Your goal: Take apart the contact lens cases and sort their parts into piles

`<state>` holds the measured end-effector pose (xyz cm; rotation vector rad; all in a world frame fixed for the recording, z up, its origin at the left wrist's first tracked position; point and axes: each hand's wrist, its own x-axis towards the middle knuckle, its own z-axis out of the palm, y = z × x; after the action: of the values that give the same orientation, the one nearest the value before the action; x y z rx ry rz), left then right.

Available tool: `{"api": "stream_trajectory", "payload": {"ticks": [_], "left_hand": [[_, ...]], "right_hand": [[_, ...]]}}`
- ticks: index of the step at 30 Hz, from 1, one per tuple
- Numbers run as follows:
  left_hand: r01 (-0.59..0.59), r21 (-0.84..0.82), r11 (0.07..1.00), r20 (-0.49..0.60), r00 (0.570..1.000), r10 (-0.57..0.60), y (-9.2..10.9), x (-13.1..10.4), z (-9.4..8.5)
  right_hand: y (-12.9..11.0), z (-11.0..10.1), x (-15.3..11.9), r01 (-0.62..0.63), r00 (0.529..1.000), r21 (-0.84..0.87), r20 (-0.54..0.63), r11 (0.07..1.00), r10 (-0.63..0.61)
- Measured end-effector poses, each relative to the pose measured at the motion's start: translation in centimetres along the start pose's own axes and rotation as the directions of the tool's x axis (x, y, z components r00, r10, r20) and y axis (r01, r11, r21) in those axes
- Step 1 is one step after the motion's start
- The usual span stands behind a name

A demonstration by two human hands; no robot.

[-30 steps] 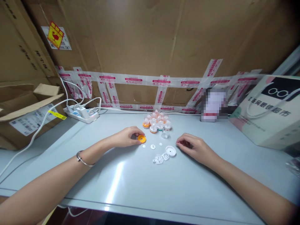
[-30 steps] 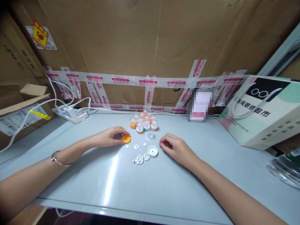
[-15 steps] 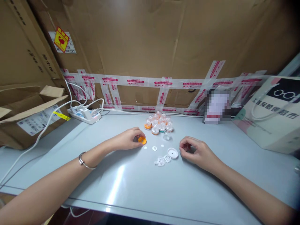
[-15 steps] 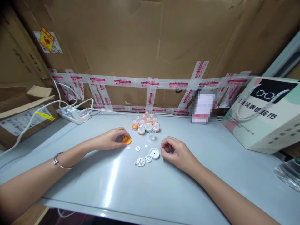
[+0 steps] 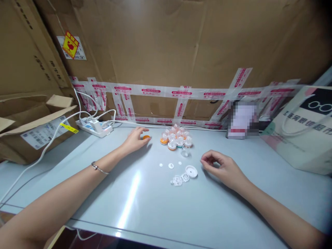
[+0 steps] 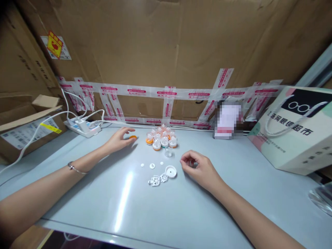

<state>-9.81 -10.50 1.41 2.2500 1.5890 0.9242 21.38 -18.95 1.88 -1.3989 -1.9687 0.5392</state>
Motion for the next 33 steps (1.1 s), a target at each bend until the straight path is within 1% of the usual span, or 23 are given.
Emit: {"api": "stream_trajectory", "payload": {"ticks": [1, 2, 3, 4, 5, 7, 9, 12, 14, 16, 18, 20, 21, 23, 25, 26, 27, 29, 31, 33], "left_hand": [[-0.08, -0.03, 0.996, -0.012, 0.997, 0.08, 1.5, -0.6, -0.1], [-0.174, -0.076, 0.982, 0.016, 0.984, 0.176, 3.3, -1.2, -0.1], [-0.255, -0.113, 0.96, 0.08, 0.961, 0.265, 5.2, -1.9, 0.1], [-0.32, -0.126, 0.939, 0.156, 0.929, 0.337, 7.1, -2.6, 0.3], [-0.366, -0.116, 0.923, 0.211, 0.899, 0.384, 8.8, -3.2, 0.7], [-0.423, -0.073, 0.903, 0.309, 0.851, 0.424, 11.5, -4.0, 1.9], [-0.468, 0.001, 0.884, 0.363, 0.824, 0.436, 12.9, -4.2, 3.3], [-0.493, 0.077, 0.867, 0.426, 0.802, 0.418, 13.4, -3.9, 5.1], [-0.472, 0.054, 0.88, 0.445, 0.8, 0.402, 13.5, -3.7, 5.3], [-0.426, -0.007, 0.905, 0.406, 0.825, 0.392, 13.6, -3.4, 4.5], [-0.381, -0.074, 0.921, 0.317, 0.867, 0.384, 13.1, -2.9, 2.9], [-0.348, -0.107, 0.931, 0.235, 0.901, 0.364, 11.4, -2.4, 1.0], [-0.319, -0.093, 0.943, 0.23, 0.915, 0.332, 10.0, -2.2, 0.0], [-0.202, -0.02, 0.979, 0.23, 0.952, 0.201, 6.4, -1.9, -1.5], [-0.081, 0.09, 0.993, 0.229, 0.972, 0.058, 2.5, -1.7, -2.6], [-0.035, 0.137, 0.99, 0.242, 0.97, 0.001, 0.8, -1.7, -2.9], [0.0, 0.175, 0.984, 0.234, 0.971, -0.042, -0.7, -1.6, -3.1], [0.043, 0.218, 0.975, 0.205, 0.975, -0.089, -2.6, -1.4, -3.2], [0.054, 0.214, 0.975, 0.196, 0.976, -0.097, -3.4, -0.9, -3.0], [0.047, 0.191, 0.981, 0.209, 0.974, -0.087, -3.5, -0.2, -2.5]], "right_hand": [[0.1, 0.0, 0.0, -0.022, 1.0, 0.007, -0.005, 1.0, 0.022], [0.3, 0.0, 0.1, -0.041, 0.999, 0.014, -0.006, 0.999, 0.041], [0.4, 0.0, 0.1, -0.052, 0.999, 0.022, -0.004, 0.998, 0.052], [0.5, 0.1, 0.1, -0.057, 0.998, 0.03, 0.001, 0.998, 0.057], [0.5, 0.1, 0.1, -0.056, 0.998, 0.038, 0.006, 0.998, 0.056], [0.6, 0.1, 0.0, -0.045, 0.999, 0.054, 0.018, 0.998, 0.044], [0.4, 0.1, -0.1, -0.029, 0.999, 0.055, 0.025, 0.998, 0.028], [0.2, -0.1, -0.1, -0.009, 1.0, 0.036, 0.013, 0.999, 0.009], [0.2, -0.3, -0.1, 0.001, 1.0, 0.03, -0.003, 1.0, -0.001], [0.3, -0.5, -0.1, 0.002, 1.0, 0.033, -0.015, 0.999, -0.002], [0.4, -0.6, -0.1, -0.012, 1.0, 0.033, -0.023, 0.999, 0.013], [0.5, -0.6, -0.1, -0.038, 0.999, 0.027, -0.031, 0.999, 0.039], [0.6, -0.6, -0.1, -0.051, 0.998, 0.023, -0.032, 0.998, 0.052], [0.5, -0.6, 0.0, -0.072, 0.997, 0.027, -0.031, 0.997, 0.072], [0.4, -0.4, 0.0, -0.084, 0.996, 0.043, -0.016, 0.996, 0.085], [0.3, -0.3, 0.1, -0.088, 0.996, 0.053, -0.004, 0.995, 0.088], [0.1, -0.2, 0.1, -0.091, 0.996, 0.064, 0.011, 0.994, 0.091], [0.0, 0.0, 0.2, -0.097, 0.995, 0.078, 0.036, 0.992, 0.094], [0.0, 0.2, 0.2, -0.099, 0.994, 0.082, 0.045, 0.992, 0.096], [0.1, 0.2, 0.2, -0.101, 0.994, 0.086, 0.042, 0.991, 0.098]]}}
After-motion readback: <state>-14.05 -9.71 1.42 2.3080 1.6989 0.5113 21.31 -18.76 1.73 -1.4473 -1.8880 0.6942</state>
